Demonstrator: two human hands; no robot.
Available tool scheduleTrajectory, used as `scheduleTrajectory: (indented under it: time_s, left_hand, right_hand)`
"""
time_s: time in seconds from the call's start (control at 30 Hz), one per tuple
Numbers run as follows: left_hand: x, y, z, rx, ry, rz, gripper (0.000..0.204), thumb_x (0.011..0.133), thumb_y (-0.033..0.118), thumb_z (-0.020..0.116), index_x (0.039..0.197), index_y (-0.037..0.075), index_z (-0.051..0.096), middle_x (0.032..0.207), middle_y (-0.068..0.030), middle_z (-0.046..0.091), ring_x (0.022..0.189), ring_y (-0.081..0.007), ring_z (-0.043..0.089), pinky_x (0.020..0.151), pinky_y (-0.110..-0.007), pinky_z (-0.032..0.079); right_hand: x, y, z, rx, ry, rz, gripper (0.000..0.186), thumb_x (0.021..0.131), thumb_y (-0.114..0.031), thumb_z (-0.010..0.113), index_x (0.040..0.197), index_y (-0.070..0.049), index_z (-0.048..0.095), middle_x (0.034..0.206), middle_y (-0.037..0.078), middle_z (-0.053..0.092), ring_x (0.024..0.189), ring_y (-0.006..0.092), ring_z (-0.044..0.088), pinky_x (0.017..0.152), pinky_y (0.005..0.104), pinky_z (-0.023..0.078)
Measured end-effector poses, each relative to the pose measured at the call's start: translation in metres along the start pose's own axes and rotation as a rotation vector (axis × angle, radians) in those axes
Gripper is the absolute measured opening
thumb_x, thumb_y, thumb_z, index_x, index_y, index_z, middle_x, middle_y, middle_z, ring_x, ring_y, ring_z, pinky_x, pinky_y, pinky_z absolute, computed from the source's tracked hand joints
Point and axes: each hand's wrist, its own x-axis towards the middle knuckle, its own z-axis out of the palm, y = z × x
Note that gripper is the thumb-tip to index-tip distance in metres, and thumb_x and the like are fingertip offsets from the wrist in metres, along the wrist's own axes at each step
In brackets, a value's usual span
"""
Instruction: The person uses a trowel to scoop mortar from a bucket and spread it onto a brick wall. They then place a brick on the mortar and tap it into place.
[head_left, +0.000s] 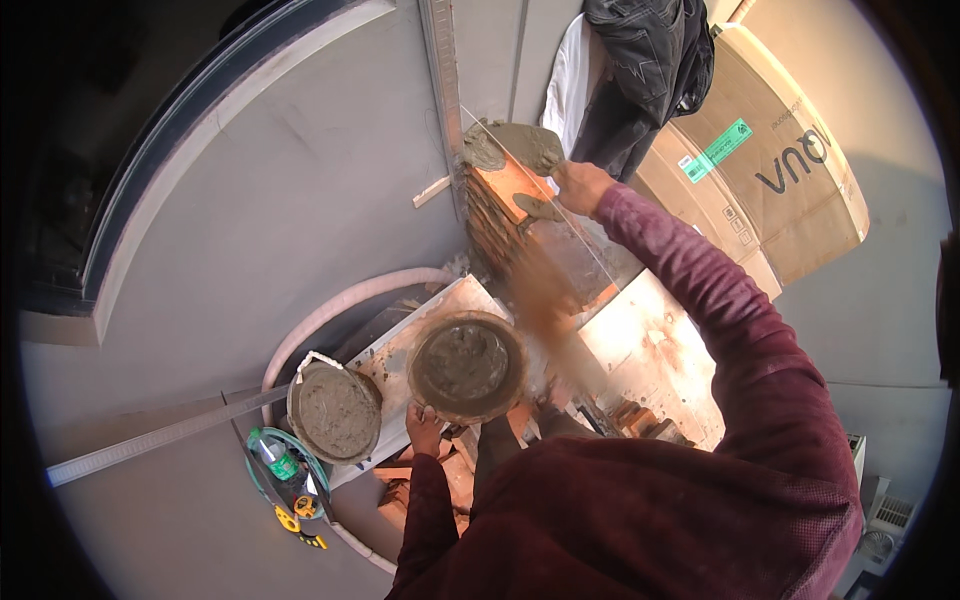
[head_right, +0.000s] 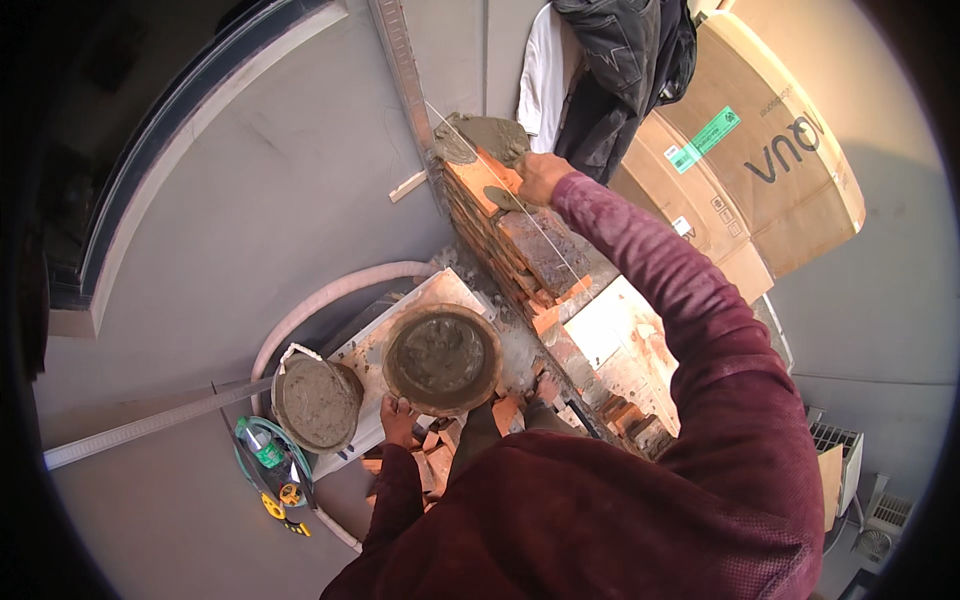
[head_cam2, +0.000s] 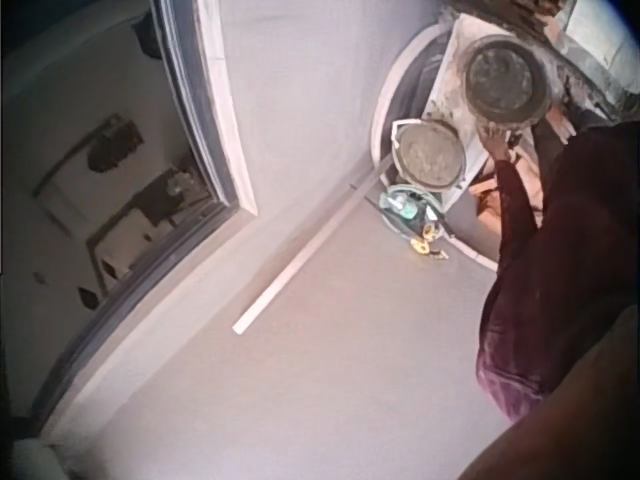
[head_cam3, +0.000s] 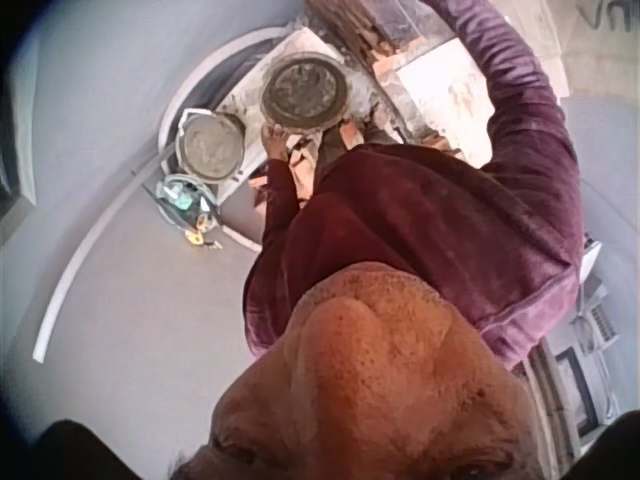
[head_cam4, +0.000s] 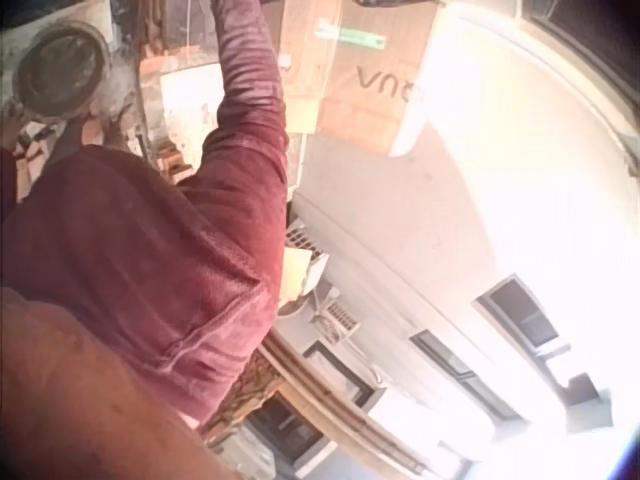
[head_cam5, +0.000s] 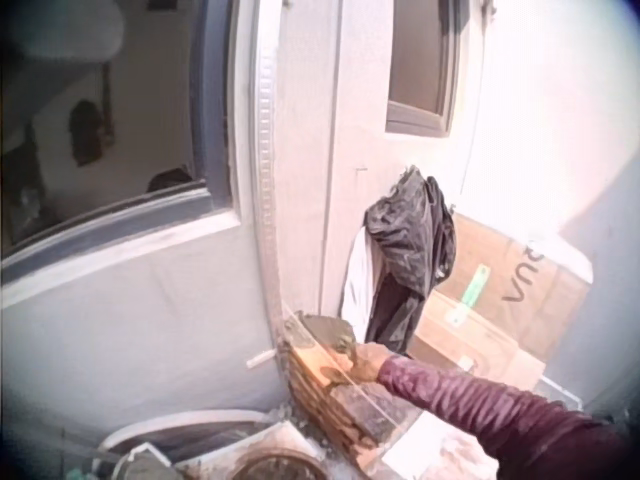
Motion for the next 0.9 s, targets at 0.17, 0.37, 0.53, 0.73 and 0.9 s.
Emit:
scheduleTrajectory:
  time_s: [0.17, 0.37, 0.53, 0.73, 0.9]
  left_hand:
    - [-0.002, 0.005, 0.003, 0.0, 0.054, -0.009, 0.004, 0.096, 0.005, 0.046, 0.098, 0.007, 0.043, 0.092, -0.0011, 0.049, 0.085, -0.0121, 0.053, 0.078, -0.032, 0.053]
    - [-0.001, 0.008, 0.01, 0.004, 0.015, -0.006, 0.007, 0.096, 0.004, 0.045, 0.093, 0.009, 0.042, 0.088, 0.0007, 0.047, 0.082, -0.0112, 0.053, 0.077, -0.032, 0.053]
    - [-0.002, 0.013, 0.008, 0.071, 0.021, -0.061, 0.006, 0.095, 0.003, 0.046, 0.098, 0.007, 0.042, 0.096, -0.0018, 0.05, 0.091, -0.0143, 0.055, 0.079, -0.032, 0.054]
    - [-0.005, 0.014, -0.001, 0.141, 0.074, -0.075, 0.013, 0.095, 0.002, 0.045, 0.107, 0.007, 0.047, 0.104, -0.0021, 0.052, 0.093, -0.0153, 0.055, 0.08, -0.035, 0.055]
    - [0.002, 0.01, 0.003, 0.126, 0.054, -0.121, 0.011, 0.095, 0.002, 0.045, 0.105, 0.008, 0.048, 0.102, -0.0019, 0.053, 0.093, -0.0152, 0.055, 0.08, -0.035, 0.054]
  right_hand:
    - [-0.034, 0.021, -0.01, -0.157, 0.144, -0.11, 0.035, 0.078, -0.007, 0.054, 0.112, -0.005, 0.054, 0.101, 0.022, 0.06, 0.093, 0.0372, 0.064, 0.079, 0.0456, 0.05]
    - [-0.003, 0.036, 0.002, -0.3, 0.182, -0.157, 0.036, 0.079, -0.007, 0.057, 0.115, -0.007, 0.051, 0.102, 0.021, 0.058, 0.089, 0.0353, 0.065, 0.074, 0.0448, 0.053]
    - [0.028, 0.034, -0.003, -0.28, 0.228, -0.213, 0.032, 0.082, -0.006, 0.056, 0.114, -0.007, 0.052, 0.106, 0.018, 0.06, 0.088, 0.0332, 0.066, 0.071, 0.0441, 0.054]
    - [0.01, 0.021, -0.028, -0.388, 0.295, -0.199, 0.029, 0.083, -0.008, 0.054, 0.112, -0.004, 0.054, 0.104, 0.018, 0.061, 0.088, 0.0323, 0.066, 0.071, 0.0415, 0.054]
    - [0.033, 0.031, -0.028, -0.485, 0.293, -0.183, 0.024, 0.086, -0.013, 0.053, 0.107, -0.003, 0.057, 0.103, 0.016, 0.062, 0.088, 0.0311, 0.066, 0.072, 0.0406, 0.054]
